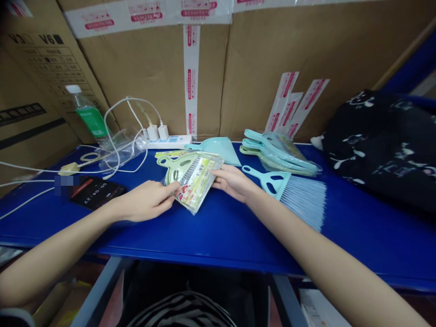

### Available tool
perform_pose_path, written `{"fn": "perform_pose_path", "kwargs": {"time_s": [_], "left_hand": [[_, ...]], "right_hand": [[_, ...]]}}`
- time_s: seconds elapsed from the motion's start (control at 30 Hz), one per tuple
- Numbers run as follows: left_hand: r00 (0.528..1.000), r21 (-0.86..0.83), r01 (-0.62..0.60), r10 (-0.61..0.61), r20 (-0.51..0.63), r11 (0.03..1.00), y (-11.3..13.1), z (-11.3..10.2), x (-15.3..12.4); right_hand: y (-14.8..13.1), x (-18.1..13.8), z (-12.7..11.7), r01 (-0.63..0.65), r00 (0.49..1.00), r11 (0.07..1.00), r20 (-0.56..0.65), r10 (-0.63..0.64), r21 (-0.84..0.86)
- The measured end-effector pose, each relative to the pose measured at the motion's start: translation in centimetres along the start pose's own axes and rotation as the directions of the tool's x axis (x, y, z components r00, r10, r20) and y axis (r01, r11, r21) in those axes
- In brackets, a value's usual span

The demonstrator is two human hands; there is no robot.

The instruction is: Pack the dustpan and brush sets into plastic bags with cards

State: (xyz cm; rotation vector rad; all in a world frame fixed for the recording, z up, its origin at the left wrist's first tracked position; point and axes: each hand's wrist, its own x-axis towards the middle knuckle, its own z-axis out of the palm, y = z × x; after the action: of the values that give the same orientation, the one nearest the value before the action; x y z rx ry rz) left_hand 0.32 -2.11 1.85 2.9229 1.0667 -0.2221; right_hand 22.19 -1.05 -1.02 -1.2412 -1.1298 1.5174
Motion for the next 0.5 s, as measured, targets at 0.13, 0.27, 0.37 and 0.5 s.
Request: {"fn": "perform_pose_path", "kwargs": {"time_s": [0.13,0.27,0.37,0.5], "left_hand": [[1.000,-0.020,-0.017,0.017,-0.019,1.000,-0.1,0.1,0.1],[1.000,-0.037,-0.025,0.024,-0.017,0.999,-0.2,0.1,0.1],[0.999,-0.042,-0.027,0.026,-0.018,0.999,-0.2,0.1,0.2],[1.000,-0.030,-0.024,0.024,-0.015,0.999,-0.4,0.2,0.2]], "right_hand": [[0.7,-0.2,0.4,-0.050,0.995,0.996,0.093,0.043,0.077],[1.2,0.1,-0.1,-0.019,0.985,0.996,0.174,0.003,0.089],[1.4,0.3,-0.4,0.008,0.978,0.997,0.208,-0.024,0.077],[1.0,0.1,-0.4,0.027,0.984,0.998,0.174,-0.035,0.050]]}}
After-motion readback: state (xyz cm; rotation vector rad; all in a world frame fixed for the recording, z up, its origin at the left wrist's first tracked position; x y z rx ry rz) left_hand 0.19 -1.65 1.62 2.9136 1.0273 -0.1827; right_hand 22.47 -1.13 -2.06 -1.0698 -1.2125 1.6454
